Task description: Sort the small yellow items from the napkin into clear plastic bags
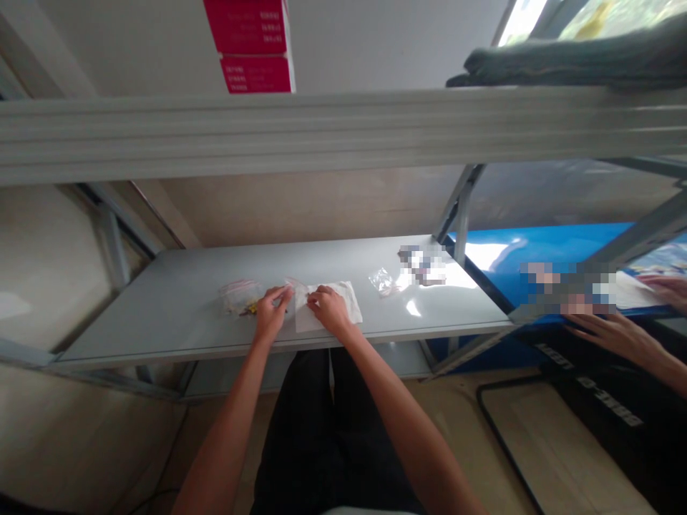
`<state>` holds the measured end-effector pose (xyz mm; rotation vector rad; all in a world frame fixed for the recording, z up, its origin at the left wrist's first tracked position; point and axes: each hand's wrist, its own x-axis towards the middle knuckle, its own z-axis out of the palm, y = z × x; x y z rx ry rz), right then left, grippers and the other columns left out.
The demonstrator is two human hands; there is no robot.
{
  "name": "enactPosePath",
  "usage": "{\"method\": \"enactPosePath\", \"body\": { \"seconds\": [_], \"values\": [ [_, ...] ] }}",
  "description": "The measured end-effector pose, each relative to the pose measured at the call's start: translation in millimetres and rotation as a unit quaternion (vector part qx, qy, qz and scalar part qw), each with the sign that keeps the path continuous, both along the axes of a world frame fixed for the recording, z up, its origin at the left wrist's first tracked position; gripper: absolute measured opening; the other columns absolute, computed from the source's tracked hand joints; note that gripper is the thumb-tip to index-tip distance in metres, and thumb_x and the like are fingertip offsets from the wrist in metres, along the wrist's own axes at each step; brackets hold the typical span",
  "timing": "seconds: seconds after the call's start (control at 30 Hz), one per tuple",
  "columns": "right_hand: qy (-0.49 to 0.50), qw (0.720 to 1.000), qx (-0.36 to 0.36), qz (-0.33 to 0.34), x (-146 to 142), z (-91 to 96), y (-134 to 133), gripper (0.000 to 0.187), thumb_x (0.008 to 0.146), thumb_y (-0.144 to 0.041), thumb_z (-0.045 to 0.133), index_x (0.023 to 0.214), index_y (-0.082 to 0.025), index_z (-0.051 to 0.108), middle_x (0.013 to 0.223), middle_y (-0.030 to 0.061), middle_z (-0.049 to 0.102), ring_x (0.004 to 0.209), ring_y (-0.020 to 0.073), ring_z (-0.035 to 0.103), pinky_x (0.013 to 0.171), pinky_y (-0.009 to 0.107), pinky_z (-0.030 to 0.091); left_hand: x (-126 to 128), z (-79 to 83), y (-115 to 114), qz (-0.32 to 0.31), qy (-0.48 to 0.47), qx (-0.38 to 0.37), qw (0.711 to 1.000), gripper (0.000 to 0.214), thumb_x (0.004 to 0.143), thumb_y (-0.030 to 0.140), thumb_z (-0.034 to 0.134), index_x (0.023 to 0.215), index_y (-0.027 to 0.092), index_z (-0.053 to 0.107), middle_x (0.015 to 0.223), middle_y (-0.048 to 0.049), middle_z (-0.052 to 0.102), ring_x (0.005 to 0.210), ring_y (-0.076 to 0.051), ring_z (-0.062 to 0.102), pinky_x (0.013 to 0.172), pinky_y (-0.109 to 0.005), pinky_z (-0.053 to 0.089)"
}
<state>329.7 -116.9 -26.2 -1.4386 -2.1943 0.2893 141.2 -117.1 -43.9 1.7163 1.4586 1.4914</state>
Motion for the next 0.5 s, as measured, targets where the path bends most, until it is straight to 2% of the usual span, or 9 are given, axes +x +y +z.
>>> {"method": "enactPosePath", "body": {
  "seconds": [0.07,0.13,0.23,0.3,0.5],
  "values": [
    [0.018,1.0,0.002,-0.005,1.1,-0.2,0.1,0.011,0.092,-0.021,0.065,0.09,-0.023,0.075,0.1,0.0077,0.071,0.098,0.0198,0.065,0.074,0.026,0.045,-0.5,-1.0,0.5,0.0,0.009,0.006,1.0,0.045,0.088,0.055,0.064,0.106,0.016,0.077,0.108,-0.0119,0.075,0.104,-0.026,0.069,0.098,-0.04,0.052],
    [0.076,0.997,0.006,-0.017,5.6,2.7,0.6,0.01,0.092,-0.021,0.063,0.092,-0.022,0.073,0.1,0.0061,0.071,0.094,0.0184,0.065,0.075,0.025,0.045,-0.1,-0.2,0.4,0.0,0.017,0.009,1.0,0.045,0.089,0.056,0.064,0.108,0.017,0.077,0.108,-0.0113,0.075,0.105,-0.026,0.068,0.098,-0.04,0.052],
    [0.206,0.978,0.0,-0.038,15.2,13.4,1.4,0.012,0.093,-0.024,0.059,0.094,-0.021,0.071,0.093,0.0021,0.072,0.074,0.0143,0.061,0.073,0.024,0.046,2.1,3.1,-0.3,-0.01,0.037,0.016,0.999,0.047,0.088,0.059,0.064,0.107,0.018,0.078,0.106,-0.0106,0.075,0.104,-0.026,0.067,0.099,-0.042,0.051],
    [0.262,0.965,-0.006,-0.023,19.9,22.7,1.3,0.015,0.093,-0.029,0.059,0.093,-0.021,0.071,0.087,0.0005,0.073,0.065,0.0126,0.057,0.069,0.024,0.046,3.7,5.5,-1.0,-0.031,0.051,0.017,0.998,0.047,0.088,0.06,0.064,0.106,0.019,0.078,0.105,-0.0103,0.076,0.105,-0.026,0.067,0.1,-0.043,0.051],
    [0.277,0.96,-0.028,0.04,19.2,38.1,0.4,0.01,0.087,-0.031,0.067,0.09,-0.023,0.074,0.087,-0.0006,0.077,0.062,0.0112,0.058,0.067,0.022,0.046,5.8,9.7,-4.0,-0.069,0.067,0.019,0.995,0.044,0.089,0.059,0.064,0.105,0.02,0.078,0.105,-0.0092,0.076,0.105,-0.026,0.065,0.1,-0.043,0.051]
  ]
}}
